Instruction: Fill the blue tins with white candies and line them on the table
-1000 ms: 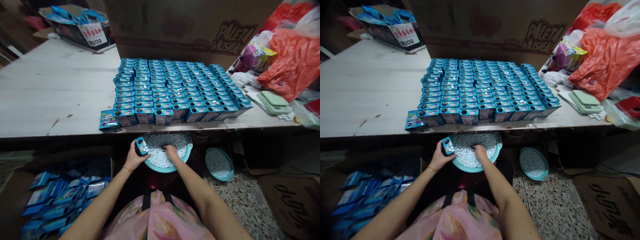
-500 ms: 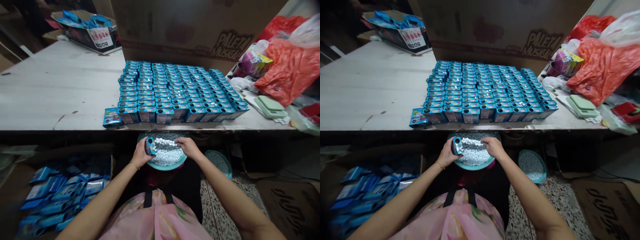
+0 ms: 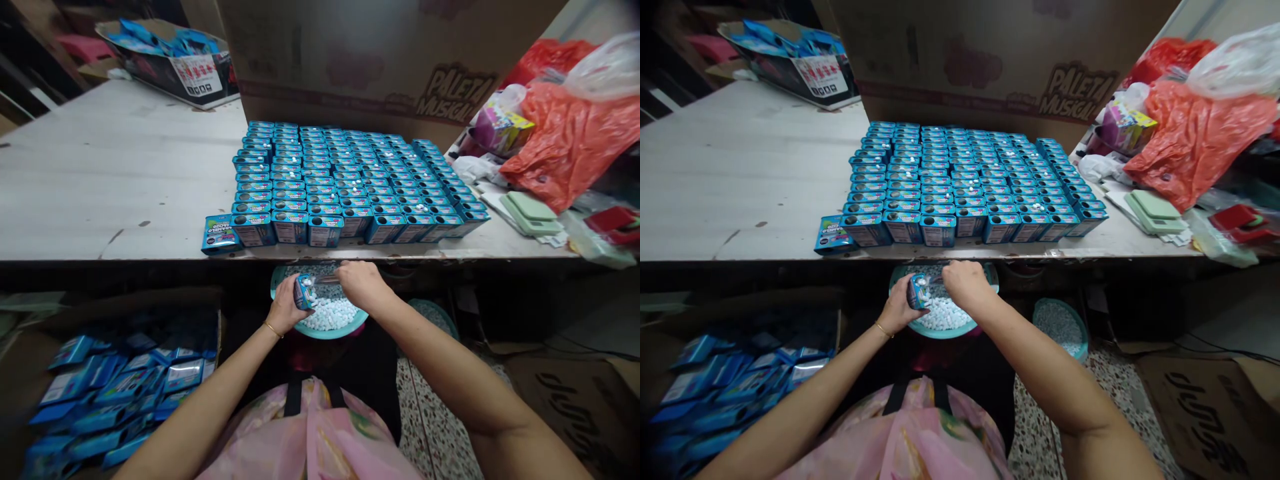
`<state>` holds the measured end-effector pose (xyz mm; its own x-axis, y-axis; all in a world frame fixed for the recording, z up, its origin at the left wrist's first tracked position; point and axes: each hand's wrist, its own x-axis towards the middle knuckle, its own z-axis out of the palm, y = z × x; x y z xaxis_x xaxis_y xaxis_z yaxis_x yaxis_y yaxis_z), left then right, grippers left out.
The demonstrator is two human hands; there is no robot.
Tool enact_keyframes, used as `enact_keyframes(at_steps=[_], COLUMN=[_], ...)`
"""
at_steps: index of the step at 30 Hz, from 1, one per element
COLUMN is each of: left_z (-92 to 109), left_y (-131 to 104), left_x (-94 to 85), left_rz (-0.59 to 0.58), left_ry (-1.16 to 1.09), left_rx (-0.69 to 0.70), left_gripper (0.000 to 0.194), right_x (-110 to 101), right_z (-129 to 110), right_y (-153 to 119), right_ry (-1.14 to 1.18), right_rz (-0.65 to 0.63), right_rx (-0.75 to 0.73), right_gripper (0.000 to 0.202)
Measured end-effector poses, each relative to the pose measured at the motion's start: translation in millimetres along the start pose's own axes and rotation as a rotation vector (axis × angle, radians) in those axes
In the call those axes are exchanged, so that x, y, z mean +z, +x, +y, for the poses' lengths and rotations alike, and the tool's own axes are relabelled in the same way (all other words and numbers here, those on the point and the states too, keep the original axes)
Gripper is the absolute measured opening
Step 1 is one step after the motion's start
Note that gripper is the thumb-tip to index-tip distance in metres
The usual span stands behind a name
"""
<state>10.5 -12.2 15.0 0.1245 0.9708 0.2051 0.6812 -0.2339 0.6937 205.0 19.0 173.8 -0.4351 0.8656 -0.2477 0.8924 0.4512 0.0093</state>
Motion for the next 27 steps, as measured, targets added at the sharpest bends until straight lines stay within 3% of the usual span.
enact_keyframes(at_steps=[3,7,11,14,17,22,27], left_z=[-4,-4,6,12,9,5,35], left_y=[2,4,0,-5,-7,-9,-15], left_x=[1.5,6.6,2.4,-13.4,-28.7,-31.9,-46.8], left_rz=[-0.016,-0.127,-0.106,-0.093,-0.094,-0.035,0.107], left_ry=[-0.100,-0.195,-0.026,0.176,0.216,-0.079,-0.369], left_rx=[-0.122,-0.133,-0.074,-0.061,-0.044,-0.070,-0.152], left_gripper=[0.094,0.093,0.094,0.090,0.087,0.094,0.089], right_x=[3,19,38,50,61,74,91], right_z=[17,41,48,44,39,36,45], right_y=[-9,-22,-29,-27,-23,-21,-28], right_ry=[0.012,0.056,0.103,0.138,0.180,0.285,0.423], right_rz=[0.016,0.028,0.013,-0.019,-0.002,0.078,0.105], right_rx=[0.055,0.151,0.211,0.234,0.223,0.204,0.241], right_gripper=[0.030,0.035,0.036,0.036,0.035,0.035,0.035])
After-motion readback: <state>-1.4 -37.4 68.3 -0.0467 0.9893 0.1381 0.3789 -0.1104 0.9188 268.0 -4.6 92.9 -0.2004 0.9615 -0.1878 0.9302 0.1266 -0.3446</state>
